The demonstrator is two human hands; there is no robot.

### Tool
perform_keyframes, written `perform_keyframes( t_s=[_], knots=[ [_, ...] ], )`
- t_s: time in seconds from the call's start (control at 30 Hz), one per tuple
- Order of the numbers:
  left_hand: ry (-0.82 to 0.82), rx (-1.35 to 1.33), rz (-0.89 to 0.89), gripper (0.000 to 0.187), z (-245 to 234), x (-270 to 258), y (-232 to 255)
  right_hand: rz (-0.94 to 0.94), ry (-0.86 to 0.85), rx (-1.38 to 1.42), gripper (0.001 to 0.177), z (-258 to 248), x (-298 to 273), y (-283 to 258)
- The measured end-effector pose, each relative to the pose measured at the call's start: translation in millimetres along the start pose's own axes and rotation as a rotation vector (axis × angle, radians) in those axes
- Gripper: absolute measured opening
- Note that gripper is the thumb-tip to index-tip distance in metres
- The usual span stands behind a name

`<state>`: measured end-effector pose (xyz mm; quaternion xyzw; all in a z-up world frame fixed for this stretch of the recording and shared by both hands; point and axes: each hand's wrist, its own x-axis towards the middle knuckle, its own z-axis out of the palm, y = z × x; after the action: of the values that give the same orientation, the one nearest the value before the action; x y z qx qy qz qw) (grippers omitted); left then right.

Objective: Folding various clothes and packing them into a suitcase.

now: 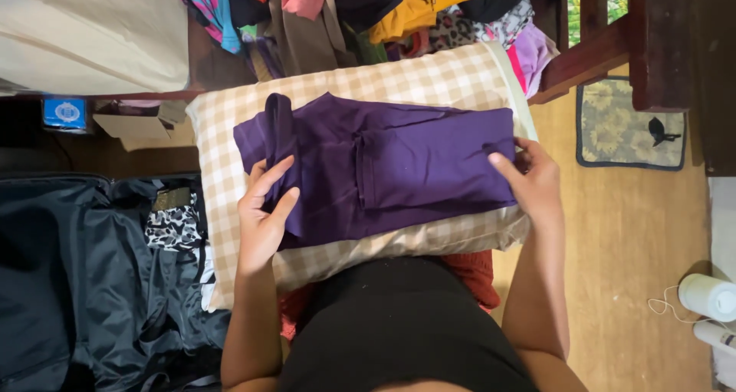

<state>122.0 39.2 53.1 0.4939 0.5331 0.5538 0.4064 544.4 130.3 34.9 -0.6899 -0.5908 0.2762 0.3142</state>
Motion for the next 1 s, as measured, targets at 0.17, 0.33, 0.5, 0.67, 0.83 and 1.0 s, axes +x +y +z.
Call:
perform_keyframes(
  t_s=[0.17,0.33,0.5,0.67,0.83,1.0],
  knots=[
    [0.093,-0.157,0.007,0.048,-22,-11,-15,0.049,-0.089,0.367,0.030,-11,21,51],
    [0.239,-0.398,0.028,0.052,-41,-20,10,-0.113,0.174,0.415,0.029,-91,49,52],
    [-0.008,0.202,-0.063,0.054,-35,-23,-28,-0.292,0.291,0.090,0.023,-113,34,-55],
    [-0.069,0.097,-0.176,0.056,-35,-36,-50,-0.409,0.066,0.154,0.035,-45,4,-124],
    [-0.066,-0.017,-0.174,0.058,-31,-34,-46,-0.625,-0.089,0.024,0.044,74,-54,-222],
    [0.070,-0.228,-0.230,0.044,-60,-63,-146,-0.737,-0.541,0.176,0.061,163,-98,-224]
  ],
)
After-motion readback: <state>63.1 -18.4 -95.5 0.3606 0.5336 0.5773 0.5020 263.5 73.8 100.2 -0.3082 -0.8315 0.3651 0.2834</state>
